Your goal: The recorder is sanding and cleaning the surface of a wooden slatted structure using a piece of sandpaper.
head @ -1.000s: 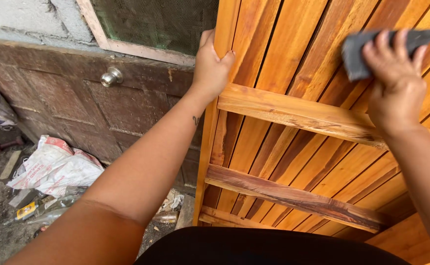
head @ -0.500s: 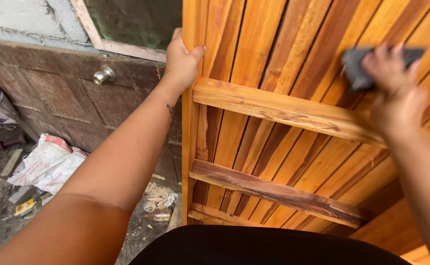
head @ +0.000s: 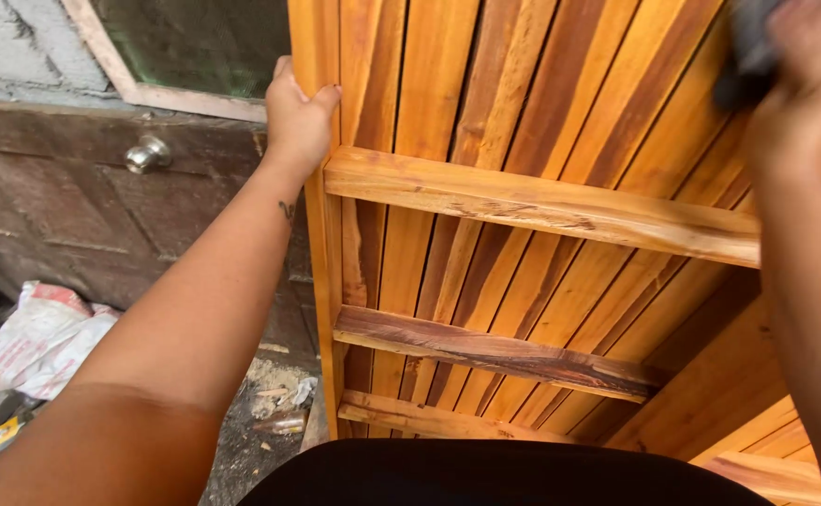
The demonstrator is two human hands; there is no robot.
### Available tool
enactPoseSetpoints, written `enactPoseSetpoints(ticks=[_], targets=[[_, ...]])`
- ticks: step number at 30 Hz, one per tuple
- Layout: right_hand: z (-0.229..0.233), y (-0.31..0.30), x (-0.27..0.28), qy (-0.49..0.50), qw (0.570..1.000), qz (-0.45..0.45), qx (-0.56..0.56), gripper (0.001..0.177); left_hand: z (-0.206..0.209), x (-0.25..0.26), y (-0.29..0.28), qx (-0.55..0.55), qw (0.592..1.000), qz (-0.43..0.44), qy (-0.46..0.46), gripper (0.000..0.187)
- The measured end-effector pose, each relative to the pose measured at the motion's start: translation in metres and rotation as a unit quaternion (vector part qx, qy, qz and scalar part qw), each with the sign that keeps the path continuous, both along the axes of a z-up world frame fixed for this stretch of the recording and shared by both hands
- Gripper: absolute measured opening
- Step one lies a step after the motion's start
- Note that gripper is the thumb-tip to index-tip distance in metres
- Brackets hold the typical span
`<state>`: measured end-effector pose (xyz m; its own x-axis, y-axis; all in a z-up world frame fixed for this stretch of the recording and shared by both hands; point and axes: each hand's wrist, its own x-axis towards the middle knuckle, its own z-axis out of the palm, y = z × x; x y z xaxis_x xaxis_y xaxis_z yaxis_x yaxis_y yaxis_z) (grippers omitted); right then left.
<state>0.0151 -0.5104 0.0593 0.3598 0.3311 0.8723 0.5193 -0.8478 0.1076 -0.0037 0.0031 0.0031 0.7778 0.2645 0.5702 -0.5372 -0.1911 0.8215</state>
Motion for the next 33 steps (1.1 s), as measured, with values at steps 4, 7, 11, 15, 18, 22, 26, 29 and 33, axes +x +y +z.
enactPoseSetpoints(ticks=[4, 7, 11, 15, 18, 22, 26, 29, 33], targets=[[-0.028, -0.026, 0.089, 0.049, 0.862, 0.332, 0.381, 0.045, -0.002, 0.000, 0.003, 0.062, 0.997, 0.039, -0.004, 0.027], [-0.048, 0.055, -0.011, 0.162, 0.857, 0.305, 0.382, 0.039, -0.008, 0.004, 0.007, 0.082, 0.996, 0.033, -0.023, 0.026], [-0.027, 0.083, -0.101, 0.213, 0.971, 0.011, 0.108, 0.054, -0.006, 0.007, 0.009, 0.093, 0.995, 0.028, -0.029, 0.025], [0.024, 0.032, -0.053, -0.079, 0.980, 0.095, 0.154, 0.062, 0.004, -0.004, 0.002, 0.036, 0.999, -0.017, -0.006, 0.027], [-0.003, 0.015, 0.017, -0.049, 0.900, 0.090, 0.423, 0.031, -0.003, -0.002, 0.007, 0.072, 0.997, 0.017, -0.003, 0.025], [-0.071, 0.116, -0.034, 0.059, 0.988, 0.033, 0.139, 0.051, -0.006, 0.009, 0.009, 0.094, 0.995, 0.017, -0.031, 0.023], [-0.071, 0.142, -0.084, 0.244, 0.939, 0.159, 0.180, 0.058, -0.009, 0.013, 0.013, 0.138, 0.989, 0.039, -0.030, 0.028], [-0.013, 0.122, -0.145, 0.243, 0.918, 0.113, 0.292, 0.030, -0.010, 0.016, 0.013, 0.037, 0.997, 0.002, 0.068, 0.049], [-0.067, 0.057, -0.176, 0.378, 0.873, 0.129, 0.280, 0.025, -0.011, -0.061, -0.037, 0.191, 0.931, 0.278, -0.135, 0.080]])
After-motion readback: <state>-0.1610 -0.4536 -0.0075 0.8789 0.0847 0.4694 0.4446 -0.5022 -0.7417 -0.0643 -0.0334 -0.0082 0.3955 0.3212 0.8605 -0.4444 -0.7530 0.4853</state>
